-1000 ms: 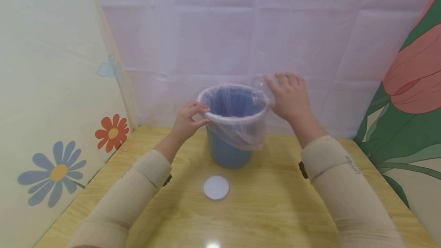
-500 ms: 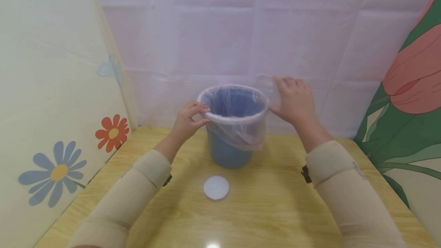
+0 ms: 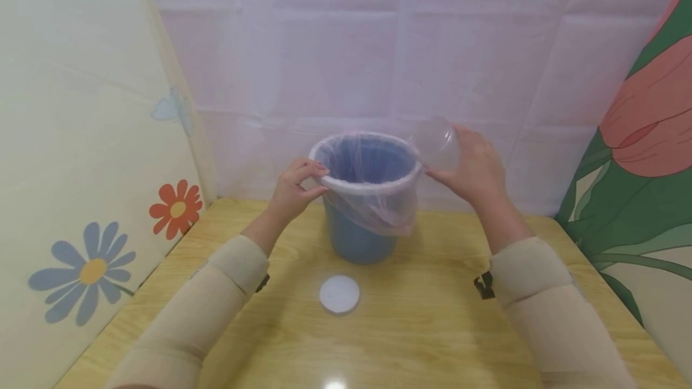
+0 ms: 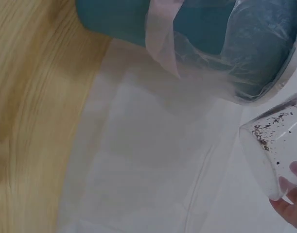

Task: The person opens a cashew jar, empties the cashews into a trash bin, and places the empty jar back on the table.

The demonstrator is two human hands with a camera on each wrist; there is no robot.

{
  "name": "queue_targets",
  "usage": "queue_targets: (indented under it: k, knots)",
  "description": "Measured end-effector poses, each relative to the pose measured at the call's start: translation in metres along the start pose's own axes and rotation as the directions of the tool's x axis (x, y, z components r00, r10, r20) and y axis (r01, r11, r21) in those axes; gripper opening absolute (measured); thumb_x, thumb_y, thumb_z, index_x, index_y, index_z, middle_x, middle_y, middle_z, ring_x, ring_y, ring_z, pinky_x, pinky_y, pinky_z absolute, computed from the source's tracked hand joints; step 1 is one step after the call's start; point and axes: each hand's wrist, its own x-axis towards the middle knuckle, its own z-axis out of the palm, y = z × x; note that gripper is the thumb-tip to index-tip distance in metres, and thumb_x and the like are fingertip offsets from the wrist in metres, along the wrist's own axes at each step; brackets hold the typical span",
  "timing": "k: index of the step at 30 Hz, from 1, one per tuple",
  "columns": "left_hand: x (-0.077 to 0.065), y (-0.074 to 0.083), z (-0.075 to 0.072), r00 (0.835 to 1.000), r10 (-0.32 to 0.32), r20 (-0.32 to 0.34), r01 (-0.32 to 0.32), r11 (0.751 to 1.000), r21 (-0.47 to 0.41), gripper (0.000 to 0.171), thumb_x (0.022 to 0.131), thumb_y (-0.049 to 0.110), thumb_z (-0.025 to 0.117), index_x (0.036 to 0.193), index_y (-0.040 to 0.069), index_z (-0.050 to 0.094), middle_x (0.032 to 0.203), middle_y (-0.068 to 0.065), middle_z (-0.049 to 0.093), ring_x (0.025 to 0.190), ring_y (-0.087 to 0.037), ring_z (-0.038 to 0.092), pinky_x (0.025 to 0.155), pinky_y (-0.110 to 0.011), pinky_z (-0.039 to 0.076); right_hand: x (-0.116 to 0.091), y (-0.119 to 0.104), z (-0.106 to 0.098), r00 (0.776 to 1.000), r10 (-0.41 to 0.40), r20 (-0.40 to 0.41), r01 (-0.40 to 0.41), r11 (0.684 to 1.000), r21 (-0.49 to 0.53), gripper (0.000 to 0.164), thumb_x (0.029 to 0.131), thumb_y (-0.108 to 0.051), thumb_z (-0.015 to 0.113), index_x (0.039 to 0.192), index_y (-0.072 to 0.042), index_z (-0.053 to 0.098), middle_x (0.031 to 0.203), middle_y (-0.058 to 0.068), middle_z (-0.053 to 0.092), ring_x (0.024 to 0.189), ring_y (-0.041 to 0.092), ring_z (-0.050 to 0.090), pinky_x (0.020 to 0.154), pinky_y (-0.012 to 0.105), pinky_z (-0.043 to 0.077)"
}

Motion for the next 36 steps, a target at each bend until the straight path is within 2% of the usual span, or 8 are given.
queue_targets:
  k: [7, 10, 18, 22, 26, 31, 36]
  knots:
    - [0.001, 0.001, 0.000, 1.000, -0.001, 0.001, 0.001, 1.000, -0.008, 0.030, 0.066, 0.009, 0.080, 0.093, 0.001, 0.069, 0.097, -0.010, 0.063, 0.096, -0.024, 0.054, 0.087, -0.032, 0.044, -0.019, 0.003, -0.001, 0.990, 0.124, 0.073, -0.134, 0.979, 0.152, 0.111, 0.063, -0.064, 0.070, 0.147, -0.021, 0.013, 0.142, 0.019, 0.032, 0.120, 0.044, 0.037, 0.091, 0.065, 0.030]
    - [0.001, 0.001, -0.001, 1.000, -0.009, 0.005, 0.009, 1.000, -0.011, 0.030, 0.067, 0.009, 0.080, 0.093, 0.000, 0.069, 0.097, -0.010, 0.063, 0.097, -0.024, 0.054, 0.087, -0.032, 0.044, -0.026, 0.004, -0.001, 0.987, 0.145, 0.076, -0.157, 0.970, 0.188, 0.111, 0.063, -0.062, 0.071, 0.148, -0.022, 0.011, 0.144, 0.018, 0.029, 0.121, 0.045, 0.036, 0.091, 0.066, 0.030]
    - [0.000, 0.000, 0.000, 1.000, -0.009, -0.001, 0.009, 1.000, -0.017, 0.030, 0.066, 0.008, 0.080, 0.093, 0.001, 0.070, 0.097, -0.010, 0.063, 0.097, -0.023, 0.054, 0.087, -0.032, 0.044, -0.036, 0.007, 0.003, 0.980, 0.177, 0.097, -0.197, 0.941, 0.274, 0.112, 0.065, -0.056, 0.074, 0.147, -0.018, 0.010, 0.145, 0.020, 0.025, 0.122, 0.046, 0.034, 0.092, 0.067, 0.028]
    - [0.000, 0.000, 0.000, 1.000, -0.004, -0.003, 0.004, 1.000, -0.015, 0.030, 0.066, 0.008, 0.080, 0.092, 0.000, 0.069, 0.096, -0.010, 0.063, 0.096, -0.024, 0.054, 0.087, -0.032, 0.044, -0.041, 0.009, 0.005, 0.964, 0.229, 0.139, -0.262, 0.912, 0.315, 0.116, 0.065, -0.058, 0.073, 0.148, -0.020, 0.001, 0.147, 0.022, 0.019, 0.126, 0.045, 0.030, 0.093, 0.066, 0.027]
    - [0.000, 0.000, 0.000, 1.000, 0.001, 0.000, -0.001, 1.000, -0.010, 0.029, 0.066, 0.008, 0.080, 0.093, 0.001, 0.070, 0.096, -0.010, 0.063, 0.096, -0.023, 0.054, 0.087, -0.032, 0.044, -0.046, 0.013, 0.009, 0.947, 0.272, 0.171, -0.317, 0.873, 0.371, 0.116, 0.065, -0.057, 0.073, 0.148, -0.020, 0.000, 0.147, 0.023, 0.017, 0.128, 0.044, 0.028, 0.094, 0.065, 0.028]
    - [0.000, -0.001, 0.001, 1.000, 0.010, -0.002, -0.010, 1.000, -0.010, 0.029, 0.066, 0.008, 0.080, 0.093, 0.001, 0.070, 0.096, -0.009, 0.063, 0.096, -0.023, 0.054, 0.087, -0.032, 0.044, -0.052, 0.018, 0.018, 0.938, 0.293, 0.187, -0.347, 0.824, 0.448, 0.112, 0.068, -0.051, 0.074, 0.147, -0.017, 0.002, 0.146, 0.024, 0.019, 0.127, 0.044, 0.029, 0.094, 0.063, 0.031]
    - [0.000, -0.001, 0.001, 1.000, 0.007, -0.004, -0.007, 1.000, -0.012, 0.029, 0.066, 0.008, 0.080, 0.092, 0.001, 0.070, 0.096, -0.009, 0.063, 0.096, -0.023, 0.054, 0.087, -0.032, 0.044, -0.061, 0.021, 0.025, 0.937, 0.280, 0.208, -0.348, 0.794, 0.498, 0.107, 0.072, -0.045, 0.074, 0.146, -0.015, 0.003, 0.145, 0.026, 0.020, 0.126, 0.045, 0.029, 0.095, 0.062, 0.031]
